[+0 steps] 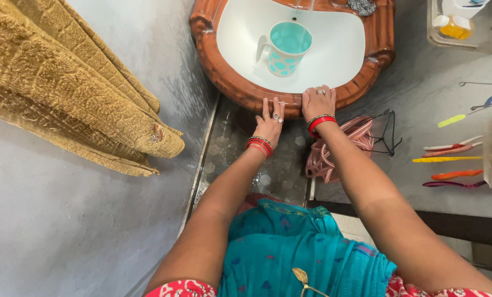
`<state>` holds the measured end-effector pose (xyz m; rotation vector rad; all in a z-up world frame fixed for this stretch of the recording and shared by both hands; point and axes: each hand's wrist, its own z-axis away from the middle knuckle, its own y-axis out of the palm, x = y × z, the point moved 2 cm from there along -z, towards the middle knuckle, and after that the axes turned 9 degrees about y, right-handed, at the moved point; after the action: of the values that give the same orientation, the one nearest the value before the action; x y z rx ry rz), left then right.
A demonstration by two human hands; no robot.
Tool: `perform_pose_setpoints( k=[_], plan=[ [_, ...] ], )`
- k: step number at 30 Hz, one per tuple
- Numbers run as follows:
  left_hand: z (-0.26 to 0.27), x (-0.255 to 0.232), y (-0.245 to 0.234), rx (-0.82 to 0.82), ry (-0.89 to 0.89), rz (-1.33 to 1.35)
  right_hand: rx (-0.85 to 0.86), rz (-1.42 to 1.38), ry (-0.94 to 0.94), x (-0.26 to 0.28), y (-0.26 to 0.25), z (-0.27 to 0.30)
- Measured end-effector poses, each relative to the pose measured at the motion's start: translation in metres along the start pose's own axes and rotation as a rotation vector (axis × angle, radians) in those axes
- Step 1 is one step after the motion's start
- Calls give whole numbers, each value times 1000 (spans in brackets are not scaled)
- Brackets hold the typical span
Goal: The person washes a light blue plastic pitcher with a metal scrubber under a running tap in a bathroom sink. They scrub the interior and exterior surfaces, rinse the pitcher, and pour water onto the floor to clean the area around the sink base.
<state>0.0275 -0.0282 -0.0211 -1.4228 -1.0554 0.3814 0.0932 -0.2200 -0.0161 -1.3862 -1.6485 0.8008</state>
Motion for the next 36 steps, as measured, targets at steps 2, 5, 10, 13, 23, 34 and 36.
perform_pose_setpoints(
  k=[2, 5, 10, 13, 23, 34, 36],
  plan=[
    [-5, -5, 7, -20, -22, -53, 6, 5, 5, 0, 2, 0],
    [-14, -13, 22, -19, -54, -115, 29, 8, 10, -3, 5, -1],
    [-30, -26, 47, -30, -116, -232, 49, 18, 7, -7, 11, -3],
    [-34, -28, 57, -31, -117, -232, 67, 28, 7, -9, 12, -3],
    [-41, -34, 75, -55, -151, -207, 94, 74, 3, -18, 23, -6],
    [15, -3, 16, -39, -26, 368, 170, 95, 6, -26, 31, -11],
    [43, 0, 14, 44, 107, 361, 201, 81, 24, -25, 29, -10]
  ],
)
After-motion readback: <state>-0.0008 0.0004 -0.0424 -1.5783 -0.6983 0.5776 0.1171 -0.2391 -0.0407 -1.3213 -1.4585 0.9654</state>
